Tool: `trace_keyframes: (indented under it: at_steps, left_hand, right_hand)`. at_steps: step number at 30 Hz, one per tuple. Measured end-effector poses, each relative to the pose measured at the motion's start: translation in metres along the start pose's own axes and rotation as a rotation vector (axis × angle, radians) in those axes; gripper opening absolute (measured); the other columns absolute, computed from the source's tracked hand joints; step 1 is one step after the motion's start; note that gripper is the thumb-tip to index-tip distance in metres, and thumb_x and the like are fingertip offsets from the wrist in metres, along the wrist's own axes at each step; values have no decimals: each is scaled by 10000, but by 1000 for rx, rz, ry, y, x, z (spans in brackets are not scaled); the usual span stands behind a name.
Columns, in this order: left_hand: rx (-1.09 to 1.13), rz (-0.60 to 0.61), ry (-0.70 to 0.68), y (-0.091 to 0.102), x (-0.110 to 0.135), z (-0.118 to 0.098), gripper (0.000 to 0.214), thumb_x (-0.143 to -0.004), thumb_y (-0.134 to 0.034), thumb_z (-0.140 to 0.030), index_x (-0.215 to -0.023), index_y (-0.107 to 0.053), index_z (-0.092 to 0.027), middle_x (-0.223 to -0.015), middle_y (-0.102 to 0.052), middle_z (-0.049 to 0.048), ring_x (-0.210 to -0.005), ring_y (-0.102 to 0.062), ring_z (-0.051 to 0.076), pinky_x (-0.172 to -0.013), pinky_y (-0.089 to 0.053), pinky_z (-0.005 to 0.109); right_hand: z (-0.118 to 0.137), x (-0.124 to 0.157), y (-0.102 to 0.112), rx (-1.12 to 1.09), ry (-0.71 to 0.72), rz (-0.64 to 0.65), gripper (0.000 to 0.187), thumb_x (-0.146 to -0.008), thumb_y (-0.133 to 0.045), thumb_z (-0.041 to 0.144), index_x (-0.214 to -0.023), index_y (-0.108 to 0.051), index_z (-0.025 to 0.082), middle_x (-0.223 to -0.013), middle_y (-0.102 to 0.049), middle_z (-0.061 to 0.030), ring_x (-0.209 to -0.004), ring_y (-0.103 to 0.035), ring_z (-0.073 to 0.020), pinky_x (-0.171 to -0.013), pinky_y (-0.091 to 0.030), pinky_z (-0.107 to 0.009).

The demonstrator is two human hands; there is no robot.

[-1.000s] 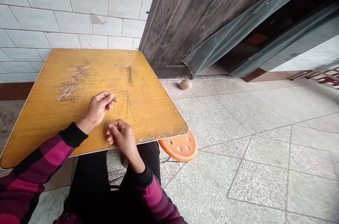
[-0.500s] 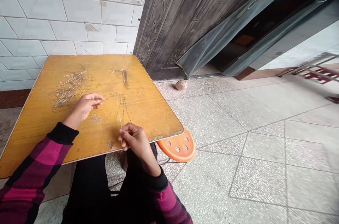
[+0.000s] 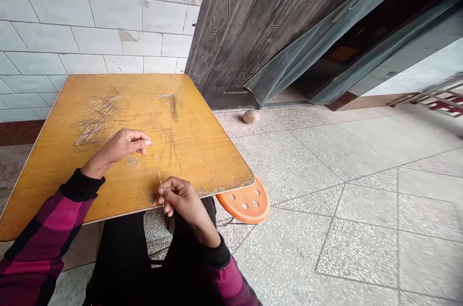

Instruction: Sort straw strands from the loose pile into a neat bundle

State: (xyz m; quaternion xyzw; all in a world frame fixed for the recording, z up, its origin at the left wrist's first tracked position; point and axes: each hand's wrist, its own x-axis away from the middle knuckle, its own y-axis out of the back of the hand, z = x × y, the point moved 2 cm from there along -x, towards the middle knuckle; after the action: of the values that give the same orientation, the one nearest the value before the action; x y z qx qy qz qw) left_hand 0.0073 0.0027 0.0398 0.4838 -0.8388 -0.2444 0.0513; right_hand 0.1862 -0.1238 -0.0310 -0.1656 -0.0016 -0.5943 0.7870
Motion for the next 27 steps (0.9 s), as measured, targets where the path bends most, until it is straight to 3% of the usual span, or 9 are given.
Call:
trace_keyframes:
  at_steps: [5, 11, 18, 23, 27]
  left_hand:
    - [11, 51, 29, -3, 2, -3, 230, -860, -557, -340, -840, -697, -160, -583, -654, -1, -557, -587, 115, -606, -445, 243]
    - [97, 21, 28, -4, -1, 2, 252, -830, -597, -345, -949, -712, -154, -626, -690, 37, -552, -612, 149, -572, -473, 267]
    - [4, -21, -11, 1, -1, 1, 200, -782, -642, -339, -678, -720, -187, -666, -706, 31, -623, -619, 151, -622, -469, 258]
    - [175, 81, 86, 3, 0, 1, 248, -764, -628, -330, -588, -693, -168, -614, -672, 59, -586, -580, 149, -624, -453, 284]
    - [337, 67, 147, -3, 0, 6, 232, -750, -642, -330, -600, -691, -159, -629, -663, 64, -604, -576, 148, -644, -447, 294]
  right_hand:
    - [5, -5, -4, 72, 3, 59, 327, -764, -708, 412, -907, -564, 155, -654, -633, 31, -434, -545, -48, -403, -475, -157]
    - [12, -12, -8, 100, 48, 0, 309, -795, -663, 441, -856, -564, 155, -642, -615, 35, -425, -530, -41, -388, -453, -142]
    - [6, -16, -9, 150, 74, -24, 315, -814, -641, 460, -775, -568, 156, -629, -606, 31, -422, -521, -42, -374, -412, -137]
    - [7, -13, -10, 158, 94, 13, 296, -811, -659, 432, -746, -582, 153, -640, -597, 31, -431, -494, -30, -381, -376, -133]
    - [8, -10, -7, 91, 72, -27, 312, -804, -663, 446, -739, -561, 158, -625, -591, 39, -405, -464, -27, -361, -360, -134]
